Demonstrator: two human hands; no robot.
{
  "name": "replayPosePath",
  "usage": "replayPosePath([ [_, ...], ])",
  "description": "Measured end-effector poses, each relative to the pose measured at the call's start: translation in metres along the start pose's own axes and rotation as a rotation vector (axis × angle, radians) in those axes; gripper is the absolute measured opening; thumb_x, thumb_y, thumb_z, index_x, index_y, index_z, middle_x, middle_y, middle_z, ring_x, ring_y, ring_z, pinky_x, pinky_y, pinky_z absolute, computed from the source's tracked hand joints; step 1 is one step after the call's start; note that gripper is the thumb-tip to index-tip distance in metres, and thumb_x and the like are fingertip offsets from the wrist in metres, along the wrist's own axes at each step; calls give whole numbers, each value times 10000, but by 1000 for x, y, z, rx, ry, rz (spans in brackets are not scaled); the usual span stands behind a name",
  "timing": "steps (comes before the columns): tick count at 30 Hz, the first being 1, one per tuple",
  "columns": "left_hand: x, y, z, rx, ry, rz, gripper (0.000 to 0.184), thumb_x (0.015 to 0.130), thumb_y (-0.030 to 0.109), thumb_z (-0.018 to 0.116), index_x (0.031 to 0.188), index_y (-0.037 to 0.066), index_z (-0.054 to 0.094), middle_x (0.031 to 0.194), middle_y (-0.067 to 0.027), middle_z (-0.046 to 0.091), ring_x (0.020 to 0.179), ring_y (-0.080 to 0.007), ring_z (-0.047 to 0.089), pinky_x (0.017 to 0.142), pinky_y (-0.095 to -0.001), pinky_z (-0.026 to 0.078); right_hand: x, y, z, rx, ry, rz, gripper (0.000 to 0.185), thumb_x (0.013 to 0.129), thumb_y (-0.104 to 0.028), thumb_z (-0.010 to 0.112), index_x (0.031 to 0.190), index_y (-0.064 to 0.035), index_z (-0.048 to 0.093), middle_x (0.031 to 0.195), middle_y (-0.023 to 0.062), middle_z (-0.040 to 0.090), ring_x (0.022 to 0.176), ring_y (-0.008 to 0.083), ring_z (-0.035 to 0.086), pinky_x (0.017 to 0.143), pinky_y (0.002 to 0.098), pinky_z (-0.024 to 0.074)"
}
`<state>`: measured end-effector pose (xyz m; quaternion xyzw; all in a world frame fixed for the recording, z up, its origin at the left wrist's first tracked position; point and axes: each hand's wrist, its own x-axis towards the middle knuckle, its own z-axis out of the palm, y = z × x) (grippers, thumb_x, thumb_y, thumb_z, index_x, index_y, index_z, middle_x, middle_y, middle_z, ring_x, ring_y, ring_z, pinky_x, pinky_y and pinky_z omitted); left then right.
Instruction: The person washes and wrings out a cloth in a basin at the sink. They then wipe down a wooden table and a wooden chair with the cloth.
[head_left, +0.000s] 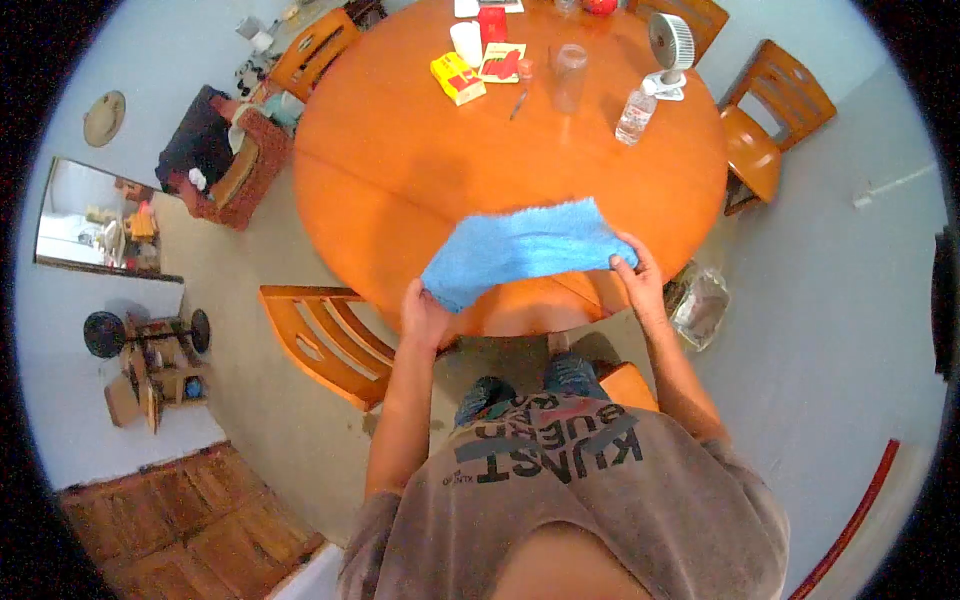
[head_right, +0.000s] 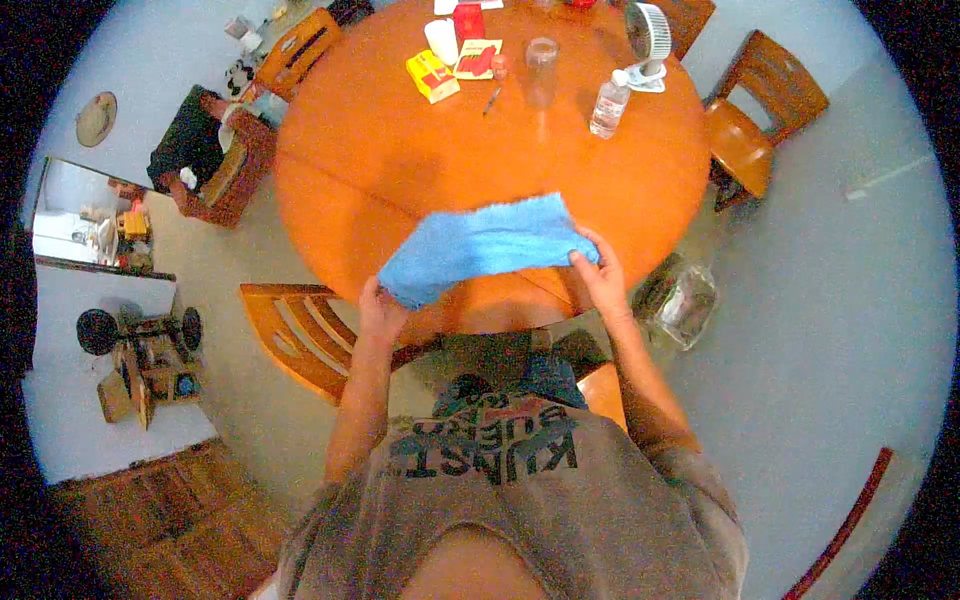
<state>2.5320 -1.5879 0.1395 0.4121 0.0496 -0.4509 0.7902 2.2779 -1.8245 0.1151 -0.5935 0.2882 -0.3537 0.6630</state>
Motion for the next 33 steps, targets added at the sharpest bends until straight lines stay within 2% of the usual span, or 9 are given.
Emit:
replayPosePath([
  [2,12,-9,2,58,-3,17,387,866,262,446,1130,0,555,1130,-109,602,1071,-271,550,951,-409,407,15,-5,-20,-210,-78,-27,325,854,-86,598,1177,-64,565,1140,68,585,1037,127,530,890,259,433],
  [4,25,-28,-19,190,-9,-24,358,873,213,436,1136,-6,540,1136,-117,587,1077,-243,539,952,-400,400,26,13,-43,-255,-166,212,267,831,-122,625,1094,-76,622,1185,100,568,1080,203,532,931,315,425],
  [6,29,-41,-26,322,-28,-72,332,880,164,425,1143,-11,525,1142,-125,573,1082,-216,527,952,-390,393,29,53,-64,-855,-227,66,278,792,-162,660,1058,-85,638,1193,157,548,1118,295,514,950,380,418],
  [8,24,-50,-3,1263,302,142,307,857,93,457,1142,7,532,1120,-141,579,1063,-194,533,948,-379,393,38,58,-58,-860,-180,85,265,786,-199,656,1023,-80,650,1192,196,526,1131,345,493,963,409,406],
  [10,36,-69,-6,1276,309,177,331,823,54,513,1153,37,533,1139,-140,568,1077,-233,524,969,-370,370,45,56,-41,-829,-112,12,302,817,-215,619,1090,-86,617,1247,200,489,1162,351,467,985,419,383],
  [13,58,-96,5,1620,63,490,389,815,120,557,1202,96,526,1239,-107,510,1191,-299,436,1022,-459,304,64,62,-10,-1026,-147,-255,427,842,-281,591,1227,-111,527,1335,206,411,1228,379,398,1031,430,326],
  [15,75,-116,19,2148,-59,688,479,809,241,595,1276,198,493,1381,-64,382,1309,-376,258,1030,-626,170,72,59,17,-1229,-242,-290,499,838,-318,588,1282,-124,470,1377,202,359,1265,400,334,1052,472,272],
  [21,100,-134,4,2158,-90,596,517,855,461,498,1351,361,389,1507,-36,169,1347,-477,48,945,-763,35,81,110,53,-1442,-360,-349,626,814,-415,571,1358,-161,393,1463,179,227,1337,445,159,1055,626,96],
  [33,217,-61,1,2062,22,905,520,794,422,594,1289,313,476,1445,-73,284,1275,-495,224,905,-777,134,207,135,119,-1429,-334,-485,614,813,-434,555,1352,-185,402,1454,141,259,1326,425,204,1045,634,112],
])
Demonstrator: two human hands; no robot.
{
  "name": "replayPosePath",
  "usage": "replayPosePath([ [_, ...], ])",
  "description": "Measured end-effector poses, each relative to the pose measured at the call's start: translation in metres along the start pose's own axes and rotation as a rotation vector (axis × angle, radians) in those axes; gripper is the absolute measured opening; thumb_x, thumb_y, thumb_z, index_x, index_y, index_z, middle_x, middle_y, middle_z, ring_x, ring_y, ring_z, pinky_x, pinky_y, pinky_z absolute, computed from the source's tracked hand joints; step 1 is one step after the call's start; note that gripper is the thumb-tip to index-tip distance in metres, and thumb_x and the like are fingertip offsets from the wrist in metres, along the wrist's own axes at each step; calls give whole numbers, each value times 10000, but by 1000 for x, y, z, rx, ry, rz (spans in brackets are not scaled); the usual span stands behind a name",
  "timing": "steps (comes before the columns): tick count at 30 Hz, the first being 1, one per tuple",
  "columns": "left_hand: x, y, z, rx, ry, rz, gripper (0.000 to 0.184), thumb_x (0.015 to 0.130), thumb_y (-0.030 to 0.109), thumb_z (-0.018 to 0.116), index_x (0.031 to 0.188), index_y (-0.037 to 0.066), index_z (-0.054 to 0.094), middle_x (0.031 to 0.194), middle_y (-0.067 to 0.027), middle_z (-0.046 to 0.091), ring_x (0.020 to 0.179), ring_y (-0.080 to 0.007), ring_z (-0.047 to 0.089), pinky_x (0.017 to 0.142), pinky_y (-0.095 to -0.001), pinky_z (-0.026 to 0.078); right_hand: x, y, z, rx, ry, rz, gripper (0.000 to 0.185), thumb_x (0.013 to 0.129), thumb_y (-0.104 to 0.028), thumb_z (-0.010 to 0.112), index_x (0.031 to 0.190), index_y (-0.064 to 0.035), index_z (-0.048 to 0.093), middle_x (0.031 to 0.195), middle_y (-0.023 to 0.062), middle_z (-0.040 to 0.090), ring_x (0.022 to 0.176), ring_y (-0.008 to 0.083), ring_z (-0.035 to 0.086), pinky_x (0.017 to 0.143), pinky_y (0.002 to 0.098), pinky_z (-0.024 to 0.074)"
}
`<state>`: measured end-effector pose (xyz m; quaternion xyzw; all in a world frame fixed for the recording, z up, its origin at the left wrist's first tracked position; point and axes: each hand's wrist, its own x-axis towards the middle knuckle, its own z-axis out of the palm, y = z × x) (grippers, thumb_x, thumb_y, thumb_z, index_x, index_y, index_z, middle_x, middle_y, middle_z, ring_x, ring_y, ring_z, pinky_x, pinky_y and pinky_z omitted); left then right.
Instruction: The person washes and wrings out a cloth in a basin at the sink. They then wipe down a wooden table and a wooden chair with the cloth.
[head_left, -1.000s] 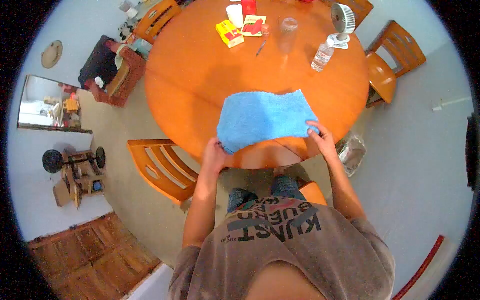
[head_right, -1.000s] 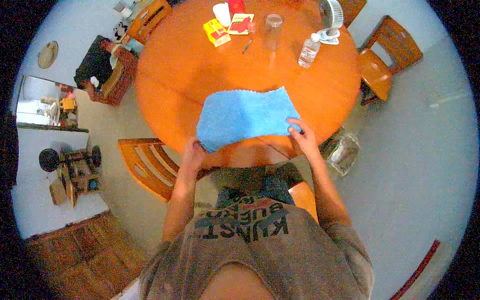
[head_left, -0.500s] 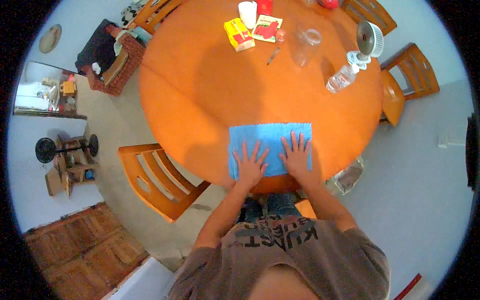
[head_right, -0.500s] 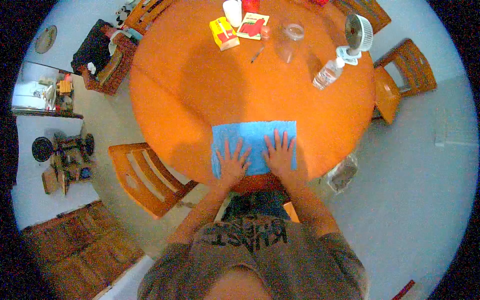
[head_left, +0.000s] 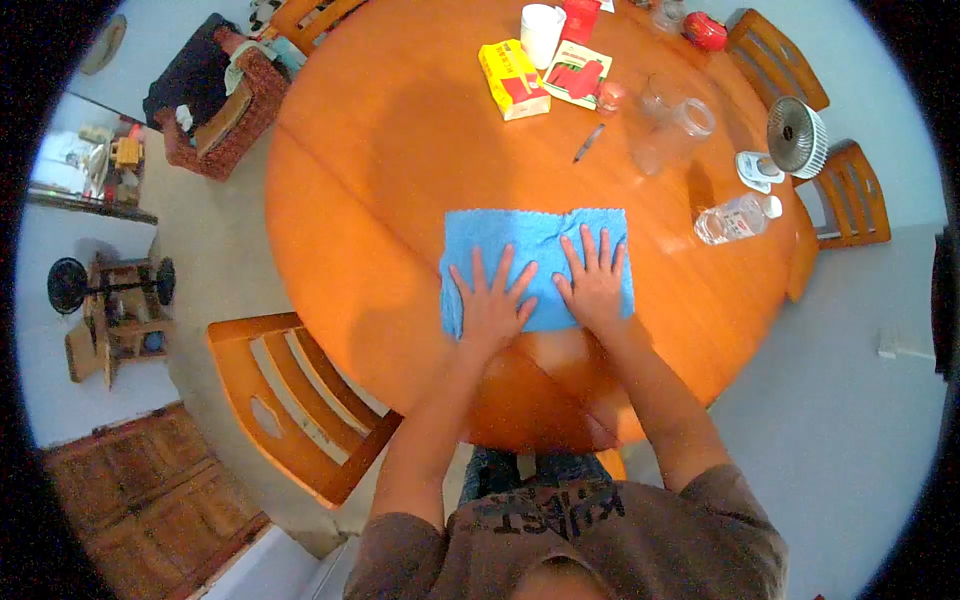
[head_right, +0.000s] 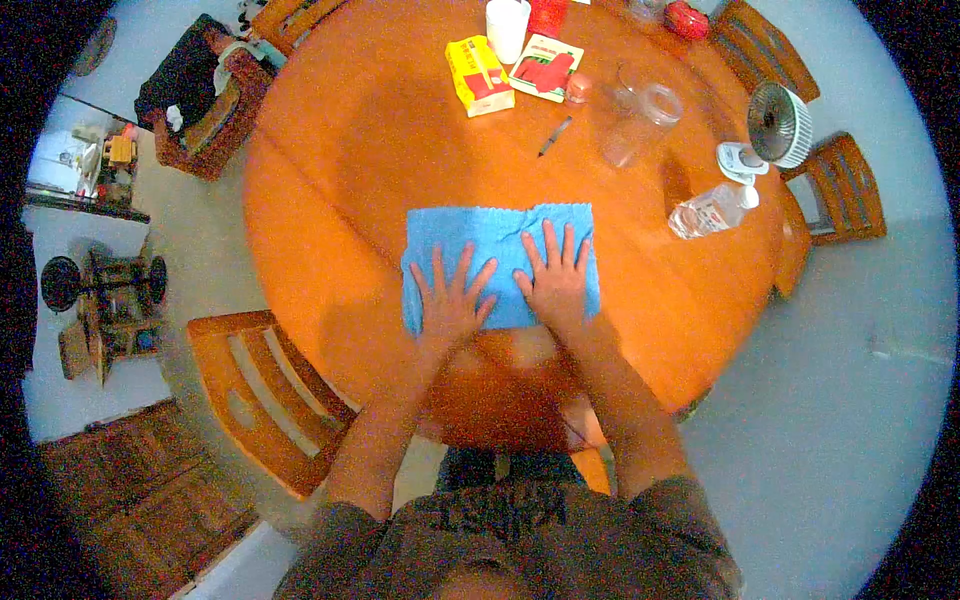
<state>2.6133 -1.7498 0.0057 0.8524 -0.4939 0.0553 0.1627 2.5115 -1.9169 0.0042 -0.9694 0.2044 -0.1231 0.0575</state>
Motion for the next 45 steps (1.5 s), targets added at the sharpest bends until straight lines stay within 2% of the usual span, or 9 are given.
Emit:
replayPosePath([
  [3,27,-18,12,80,7,35,557,814,481,543,1332,321,415,1460,-80,255,1277,-490,226,915,-772,133,28,7,13,-54,50,-24,606,834,-454,523,1362,-190,387,1447,141,275,1321,418,224,1042,634,119],
  [10,57,-36,35,93,192,89,537,814,474,549,1313,308,443,1419,-91,324,1253,-500,258,882,-786,152,61,21,36,-188,70,-30,592,872,-486,450,1380,-195,360,1451,140,274,1324,415,223,1045,625,120],
  [16,49,-34,40,129,186,86,514,837,461,519,1324,322,429,1426,-72,322,1270,-496,240,893,-779,154,54,24,42,-243,34,-24,595,894,-512,390,1399,-204,321,1457,131,272,1331,399,225,1047,623,116],
  [18,43,-29,40,177,72,25,511,858,489,468,1340,334,402,1433,-69,319,1282,-484,240,908,-770,153,48,25,39,-243,40,-33,599,896,-517,379,1403,-207,309,1457,132,272,1332,398,224,1046,626,115],
  [22,2,-11,46,237,107,4,516,874,511,420,1357,334,374,1441,-66,310,1290,-472,241,922,-761,153,16,27,32,-209,9,-94,596,895,-519,380,1397,-202,322,1455,136,273,1325,403,240,1032,641,138],
  [25,-35,10,44,222,184,-23,494,845,470,499,1309,307,456,1415,-78,343,1273,-482,248,910,-762,164,-17,22,23,-182,28,-158,594,892,-521,386,1388,-197,340,1451,142,278,1319,408,250,1020,653,151],
  [27,-65,29,39,245,94,-36,517,876,507,424,1356,321,382,1444,-79,305,1287,-474,247,913,-763,159,-46,21,22,-172,37,-186,592,890,-520,391,1384,-196,349,1449,145,281,1316,411,253,1015,659,155],
  [36,-169,91,34,281,158,15,531,863,507,455,1357,325,380,1421,-95,333,1271,-462,283,901,-756,208,-161,16,5,-136,19,-342,593,893,-485,408,1388,-165,337,1450,158,269,1327,416,216,1016,665,132],
  [45,-214,111,24,273,171,67,538,846,518,483,1344,338,394,1423,-77,341,1268,-459,292,902,-761,198,-212,4,-8,-108,-29,-420,602,901,-448,408,1395,-117,312,1452,180,247,1328,434,195,1018,669,109],
])
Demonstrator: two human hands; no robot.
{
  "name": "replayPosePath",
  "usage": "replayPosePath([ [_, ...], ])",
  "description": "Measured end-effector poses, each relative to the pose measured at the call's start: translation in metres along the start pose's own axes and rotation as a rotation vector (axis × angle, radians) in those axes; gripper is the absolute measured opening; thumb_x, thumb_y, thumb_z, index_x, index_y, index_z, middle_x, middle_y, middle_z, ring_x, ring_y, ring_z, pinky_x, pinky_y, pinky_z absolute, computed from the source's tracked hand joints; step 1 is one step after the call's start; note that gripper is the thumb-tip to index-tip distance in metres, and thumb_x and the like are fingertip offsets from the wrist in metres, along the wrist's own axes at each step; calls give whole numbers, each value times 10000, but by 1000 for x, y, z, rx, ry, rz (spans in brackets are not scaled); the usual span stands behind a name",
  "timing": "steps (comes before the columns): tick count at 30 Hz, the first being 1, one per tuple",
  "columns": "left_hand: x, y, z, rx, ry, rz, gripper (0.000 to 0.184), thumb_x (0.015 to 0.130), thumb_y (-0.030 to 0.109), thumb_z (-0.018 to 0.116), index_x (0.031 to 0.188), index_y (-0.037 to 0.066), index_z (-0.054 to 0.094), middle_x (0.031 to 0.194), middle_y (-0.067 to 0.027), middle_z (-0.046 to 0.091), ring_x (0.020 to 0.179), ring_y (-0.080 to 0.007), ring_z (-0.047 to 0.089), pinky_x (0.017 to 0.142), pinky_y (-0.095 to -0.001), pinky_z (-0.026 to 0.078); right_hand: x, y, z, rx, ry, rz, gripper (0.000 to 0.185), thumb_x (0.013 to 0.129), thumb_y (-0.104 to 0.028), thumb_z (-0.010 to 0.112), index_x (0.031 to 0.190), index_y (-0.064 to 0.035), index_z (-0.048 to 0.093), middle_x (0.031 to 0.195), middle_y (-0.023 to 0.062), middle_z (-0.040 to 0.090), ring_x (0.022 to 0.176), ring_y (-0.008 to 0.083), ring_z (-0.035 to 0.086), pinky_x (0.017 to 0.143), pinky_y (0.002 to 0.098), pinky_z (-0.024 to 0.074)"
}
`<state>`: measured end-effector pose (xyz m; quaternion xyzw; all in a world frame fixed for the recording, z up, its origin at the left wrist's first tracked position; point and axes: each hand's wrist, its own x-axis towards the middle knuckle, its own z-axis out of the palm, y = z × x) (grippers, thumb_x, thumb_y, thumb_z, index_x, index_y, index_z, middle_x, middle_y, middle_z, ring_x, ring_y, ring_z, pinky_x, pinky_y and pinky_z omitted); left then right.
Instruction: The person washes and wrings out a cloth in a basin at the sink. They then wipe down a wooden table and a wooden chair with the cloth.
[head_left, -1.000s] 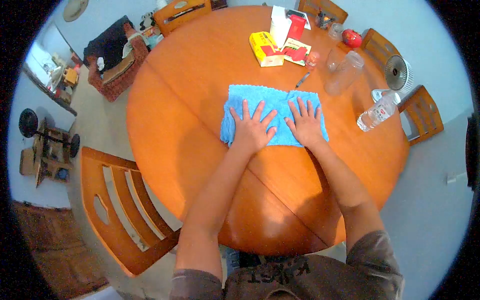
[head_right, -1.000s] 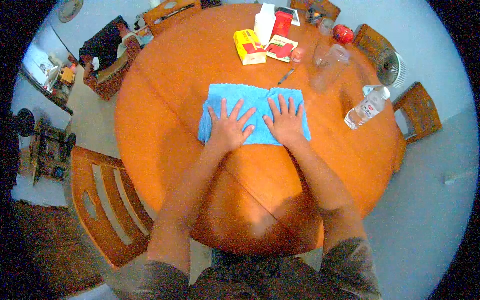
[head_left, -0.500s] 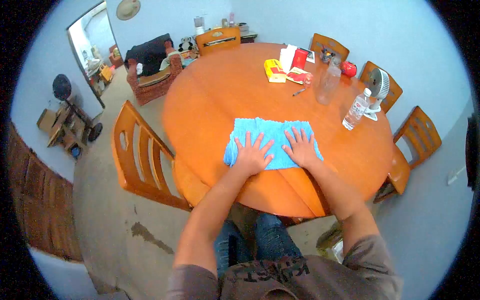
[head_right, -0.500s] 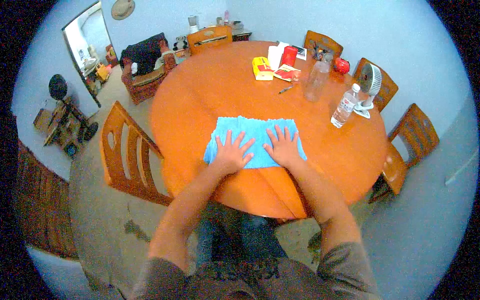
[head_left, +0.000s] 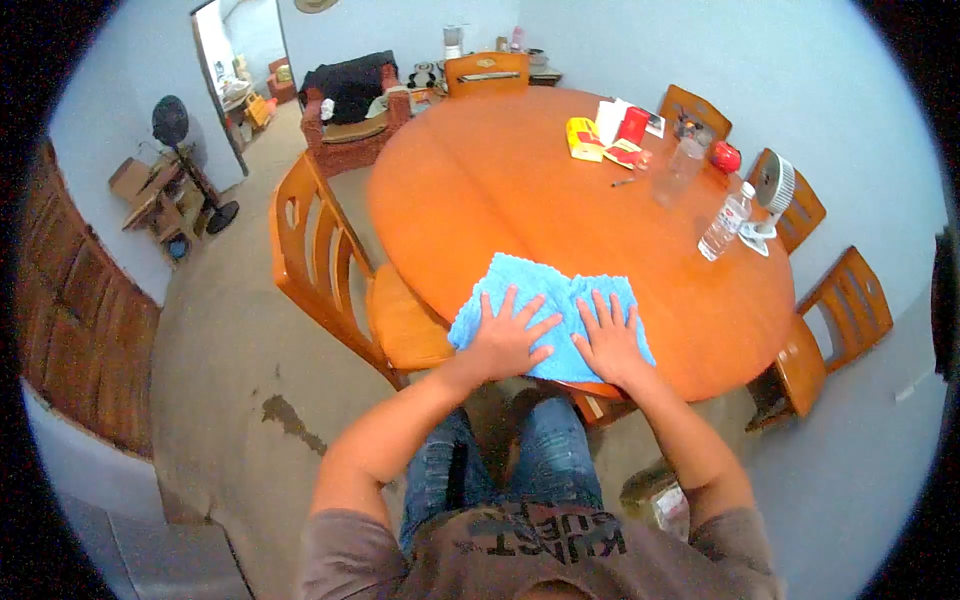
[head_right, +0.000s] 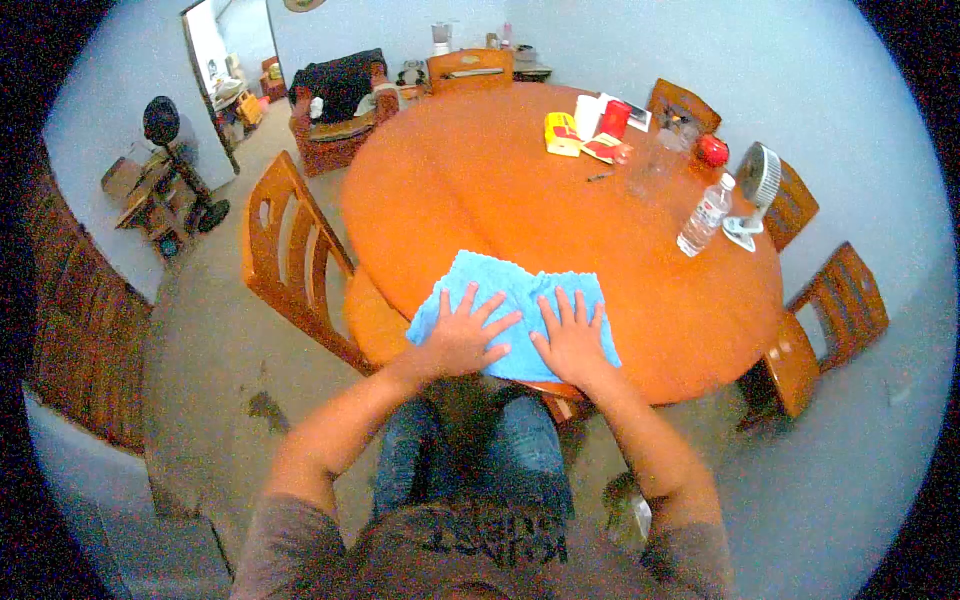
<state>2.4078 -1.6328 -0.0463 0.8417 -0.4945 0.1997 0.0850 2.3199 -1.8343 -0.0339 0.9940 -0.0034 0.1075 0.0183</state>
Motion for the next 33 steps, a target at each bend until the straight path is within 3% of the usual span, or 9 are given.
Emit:
replayPosePath([
  [8,33,-31,21,-52,0,9,519,834,557,475,1320,382,421,1431,-58,337,1277,-485,257,892,-783,147,34,7,20,-35,31,20,602,898,-425,423,1394,-103,308,1450,178,252,1317,439,220,1007,673,132],
  [14,72,-65,39,-29,-55,-83,527,851,585,396,1333,372,408,1448,-48,309,1292,-469,230,897,-785,131,95,20,29,-40,45,56,583,898,-428,425,1379,-113,331,1447,162,266,1298,437,256,987,683,167],
  [16,87,-78,43,28,-80,-118,525,865,575,390,1350,375,372,1459,-36,284,1286,-470,245,881,-793,160,119,27,40,-45,96,86,579,896,-432,427,1377,-125,336,1444,157,278,1292,436,266,978,693,167],
  [25,144,-120,63,-55,-45,-278,473,873,483,400,1327,351,423,1435,-60,331,1294,-493,216,920,-782,79,209,38,54,-22,31,254,564,911,-469,356,1393,-178,324,1458,136,267,1311,433,241,980,708,114],
  [31,157,-123,61,-3,-119,-382,499,886,480,383,1364,339,365,1454,-31,308,1309,-461,220,933,-773,95,230,40,51,-10,49,295,556,914,-479,344,1389,-189,331,1456,134,273,1306,432,257,991,699,117],
  [33,155,-122,61,-23,-149,-390,509,891,470,373,1375,311,356,1456,-19,305,1313,-450,221,941,-767,102,229,39,50,-64,-2,328,547,924,-491,321,1407,-233,295,1471,108,250,1335,391,222,1006,675,137],
])
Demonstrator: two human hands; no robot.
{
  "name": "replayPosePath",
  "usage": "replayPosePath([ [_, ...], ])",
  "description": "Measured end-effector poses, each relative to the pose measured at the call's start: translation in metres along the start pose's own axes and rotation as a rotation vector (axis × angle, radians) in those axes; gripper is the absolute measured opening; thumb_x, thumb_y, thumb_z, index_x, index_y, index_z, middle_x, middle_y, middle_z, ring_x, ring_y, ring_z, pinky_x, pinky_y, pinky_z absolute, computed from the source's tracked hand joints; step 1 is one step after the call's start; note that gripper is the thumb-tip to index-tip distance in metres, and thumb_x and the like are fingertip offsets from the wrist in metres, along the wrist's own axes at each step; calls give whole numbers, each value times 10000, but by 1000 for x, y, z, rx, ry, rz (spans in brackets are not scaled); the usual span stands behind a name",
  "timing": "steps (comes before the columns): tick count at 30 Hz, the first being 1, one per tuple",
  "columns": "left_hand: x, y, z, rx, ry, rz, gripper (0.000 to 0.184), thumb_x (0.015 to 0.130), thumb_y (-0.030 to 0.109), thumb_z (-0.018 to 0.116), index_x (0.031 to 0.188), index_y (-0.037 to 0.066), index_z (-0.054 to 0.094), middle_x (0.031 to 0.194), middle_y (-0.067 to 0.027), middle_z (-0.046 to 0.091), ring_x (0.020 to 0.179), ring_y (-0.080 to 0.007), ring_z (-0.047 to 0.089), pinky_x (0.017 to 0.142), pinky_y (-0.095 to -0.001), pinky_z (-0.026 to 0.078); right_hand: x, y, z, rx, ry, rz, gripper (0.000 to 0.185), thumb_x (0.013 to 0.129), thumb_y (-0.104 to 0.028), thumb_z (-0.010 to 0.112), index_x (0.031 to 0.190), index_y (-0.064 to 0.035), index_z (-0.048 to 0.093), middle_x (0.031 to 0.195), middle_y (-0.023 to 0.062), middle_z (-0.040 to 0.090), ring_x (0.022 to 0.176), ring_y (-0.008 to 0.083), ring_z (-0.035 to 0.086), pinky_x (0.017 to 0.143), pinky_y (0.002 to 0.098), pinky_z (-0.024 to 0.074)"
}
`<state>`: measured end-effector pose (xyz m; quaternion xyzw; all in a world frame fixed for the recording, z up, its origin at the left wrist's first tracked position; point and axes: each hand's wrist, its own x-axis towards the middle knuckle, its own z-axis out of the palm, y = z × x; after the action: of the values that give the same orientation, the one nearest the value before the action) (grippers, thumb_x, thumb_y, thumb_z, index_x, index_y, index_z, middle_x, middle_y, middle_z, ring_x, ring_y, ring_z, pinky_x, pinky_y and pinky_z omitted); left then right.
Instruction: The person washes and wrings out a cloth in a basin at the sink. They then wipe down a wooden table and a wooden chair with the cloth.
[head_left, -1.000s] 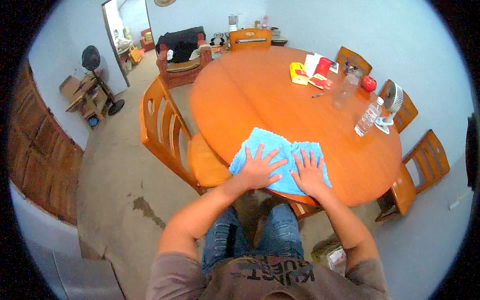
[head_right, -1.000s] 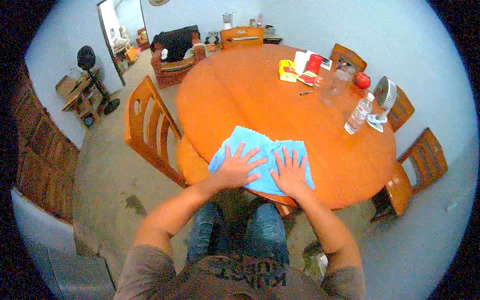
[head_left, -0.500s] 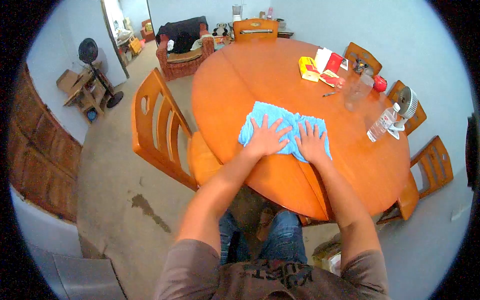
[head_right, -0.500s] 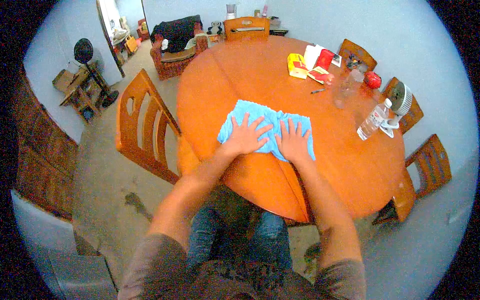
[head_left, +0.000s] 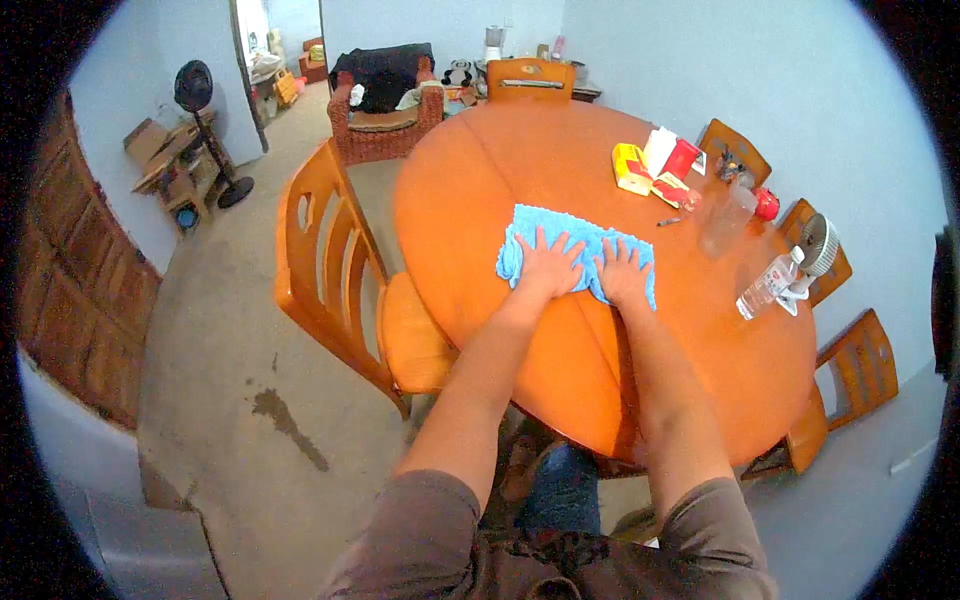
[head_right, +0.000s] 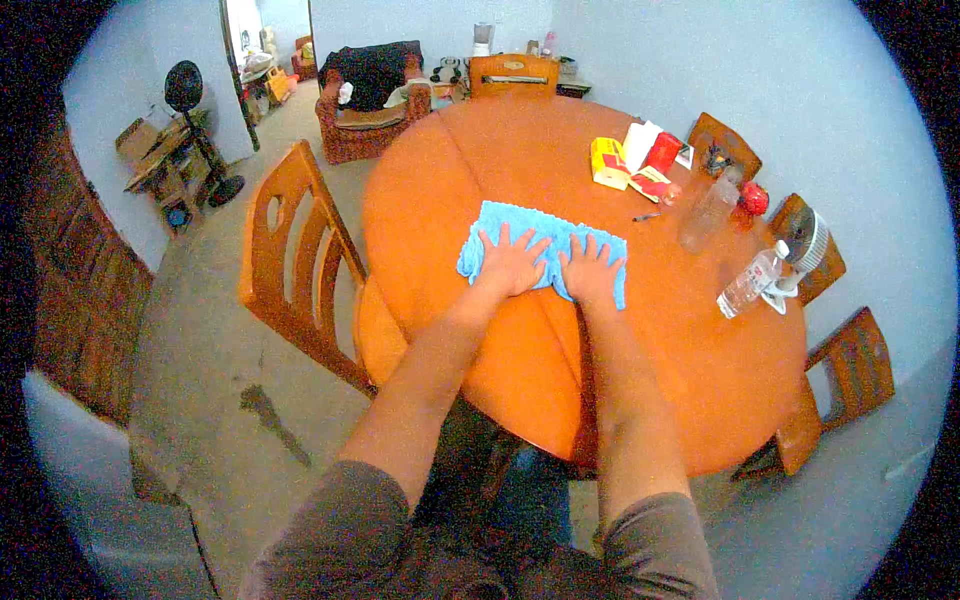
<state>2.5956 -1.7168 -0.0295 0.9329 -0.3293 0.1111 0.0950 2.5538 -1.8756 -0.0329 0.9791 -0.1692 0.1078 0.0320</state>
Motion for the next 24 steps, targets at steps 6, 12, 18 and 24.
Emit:
replayPosePath([
  [6,-31,4,-2,-25,6,-4,521,893,475,374,1379,290,356,1468,-12,281,1329,-435,190,973,-741,84,-22,1,-3,13,13,-71,557,916,-499,340,1403,-230,303,1470,105,254,1332,379,234,1010,662,147],
  [12,-75,10,-14,4,-54,2,545,892,503,356,1396,299,314,1481,-18,253,1343,-422,171,987,-727,96,-63,2,-11,43,23,-192,564,914,-481,359,1400,-202,307,1464,118,260,1328,384,240,1018,658,130],
  [18,-140,19,-28,-37,10,119,540,882,503,388,1375,282,367,1458,-29,301,1324,-432,203,971,-734,94,-126,13,-15,35,82,-370,565,906,-451,400,1387,-162,331,1452,136,275,1317,400,251,1017,654,150],
  [24,-190,28,-44,5,67,221,553,877,525,401,1381,303,345,1450,-36,310,1313,-427,239,953,-749,109,-190,8,-44,24,22,-443,584,910,-407,407,1382,-73,324,1456,165,249,1328,414,217,1035,635,142],
])
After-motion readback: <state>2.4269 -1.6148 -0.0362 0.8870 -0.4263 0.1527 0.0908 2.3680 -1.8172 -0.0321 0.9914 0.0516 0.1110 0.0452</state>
